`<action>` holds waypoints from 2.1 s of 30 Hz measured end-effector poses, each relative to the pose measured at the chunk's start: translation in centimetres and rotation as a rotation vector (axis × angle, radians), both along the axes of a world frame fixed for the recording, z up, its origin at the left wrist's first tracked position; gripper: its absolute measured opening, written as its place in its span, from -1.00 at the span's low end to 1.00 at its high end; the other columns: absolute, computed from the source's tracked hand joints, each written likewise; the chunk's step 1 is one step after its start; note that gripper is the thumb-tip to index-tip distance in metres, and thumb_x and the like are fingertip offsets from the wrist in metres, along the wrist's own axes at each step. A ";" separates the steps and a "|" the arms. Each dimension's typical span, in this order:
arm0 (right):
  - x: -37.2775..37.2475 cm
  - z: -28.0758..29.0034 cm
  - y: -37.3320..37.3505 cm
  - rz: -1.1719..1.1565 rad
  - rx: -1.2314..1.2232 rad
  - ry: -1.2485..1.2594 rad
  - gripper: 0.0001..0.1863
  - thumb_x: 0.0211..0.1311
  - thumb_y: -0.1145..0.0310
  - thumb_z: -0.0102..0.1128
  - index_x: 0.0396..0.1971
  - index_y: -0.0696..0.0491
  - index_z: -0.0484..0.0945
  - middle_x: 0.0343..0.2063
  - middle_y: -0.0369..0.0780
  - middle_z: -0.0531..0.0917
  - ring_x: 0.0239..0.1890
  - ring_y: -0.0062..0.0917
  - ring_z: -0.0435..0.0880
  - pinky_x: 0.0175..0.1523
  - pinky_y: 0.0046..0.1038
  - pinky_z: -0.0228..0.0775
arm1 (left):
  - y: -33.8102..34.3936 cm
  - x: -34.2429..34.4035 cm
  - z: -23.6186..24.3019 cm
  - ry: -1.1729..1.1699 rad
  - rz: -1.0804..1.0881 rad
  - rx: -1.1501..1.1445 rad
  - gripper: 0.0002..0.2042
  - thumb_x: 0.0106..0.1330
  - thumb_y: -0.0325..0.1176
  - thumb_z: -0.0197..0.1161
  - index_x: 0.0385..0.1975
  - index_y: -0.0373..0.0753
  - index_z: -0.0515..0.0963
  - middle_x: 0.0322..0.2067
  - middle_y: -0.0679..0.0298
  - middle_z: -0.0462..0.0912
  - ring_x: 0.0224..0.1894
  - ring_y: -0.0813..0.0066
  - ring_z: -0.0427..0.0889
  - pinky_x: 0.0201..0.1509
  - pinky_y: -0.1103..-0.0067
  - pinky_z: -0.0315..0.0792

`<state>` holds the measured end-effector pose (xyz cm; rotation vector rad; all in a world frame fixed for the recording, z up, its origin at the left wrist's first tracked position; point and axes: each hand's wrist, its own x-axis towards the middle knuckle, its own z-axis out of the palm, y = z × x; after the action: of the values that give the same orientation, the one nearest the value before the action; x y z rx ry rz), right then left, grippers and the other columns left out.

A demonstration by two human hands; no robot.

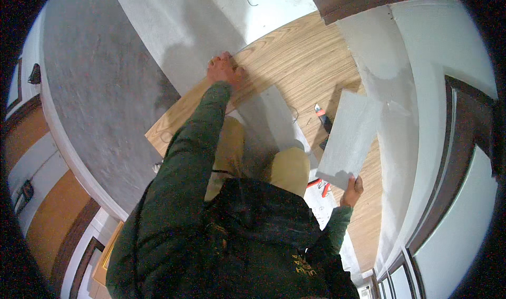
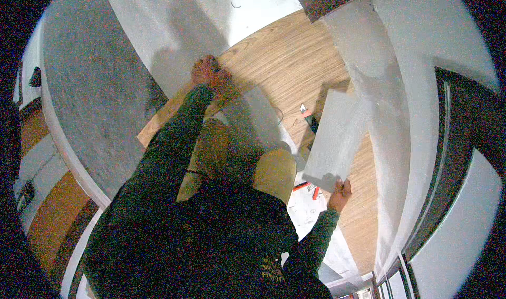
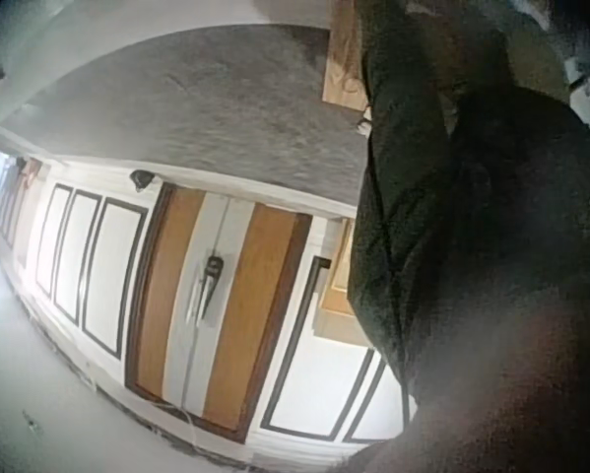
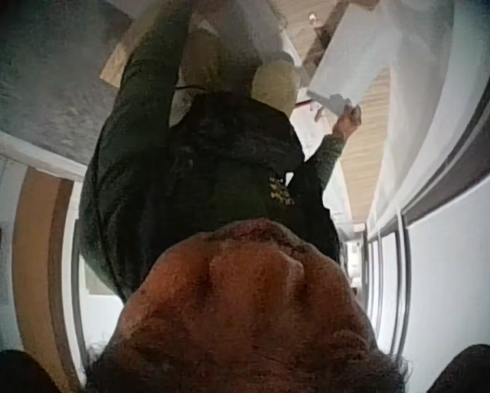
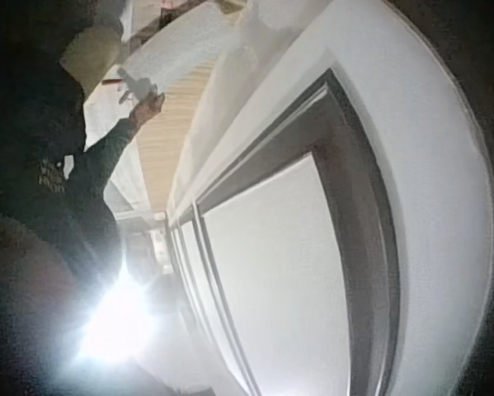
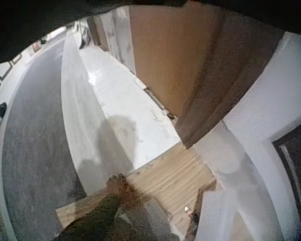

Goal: The person fits a plank onto the floor, uses scissors to trim a second plank to size, and then fits the trimmed plank into the remaining gap on the floor.

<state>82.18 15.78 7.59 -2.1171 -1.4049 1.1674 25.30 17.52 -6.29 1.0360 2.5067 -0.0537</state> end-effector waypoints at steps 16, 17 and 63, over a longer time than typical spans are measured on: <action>11.5 -8.8 -6.5 0.445 0.082 -0.464 -0.59 0.32 0.20 0.24 -0.02 0.23 0.57 -0.16 0.02 0.69 -0.11 -0.17 0.67 0.01 -0.27 0.52 | -0.1 -4.1 -0.6 -0.325 0.016 0.347 -0.66 0.34 -0.02 0.00 -0.12 -0.07 0.57 -0.19 0.09 0.68 -0.11 0.00 0.65 -0.02 0.20 0.49; 10.6 -8.9 -4.6 0.475 0.180 -0.442 -0.59 0.33 0.21 0.23 -0.01 0.23 0.57 -0.15 0.02 0.69 -0.10 -0.19 0.67 0.00 -0.27 0.53 | 0.7 -3.7 -0.4 -0.278 -0.002 0.437 -0.68 0.34 -0.04 -0.01 -0.14 -0.08 0.56 -0.20 0.10 0.68 -0.12 0.00 0.65 -0.04 0.19 0.49; -29.3 25.7 1.5 1.234 1.265 -0.669 -0.30 0.14 0.46 0.17 0.30 -0.43 0.39 0.44 -0.16 0.23 0.41 0.10 0.19 0.27 0.48 -0.07 | -16.6 -1.1 34.8 -0.807 -0.172 0.810 -0.68 0.30 -0.20 0.30 -0.19 -0.39 0.59 -0.42 0.14 0.61 -0.33 0.48 0.56 -0.17 0.46 0.45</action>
<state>52.90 17.27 33.27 -0.5754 -2.7567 -0.4338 24.24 0.91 28.50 1.2137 1.6663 1.1612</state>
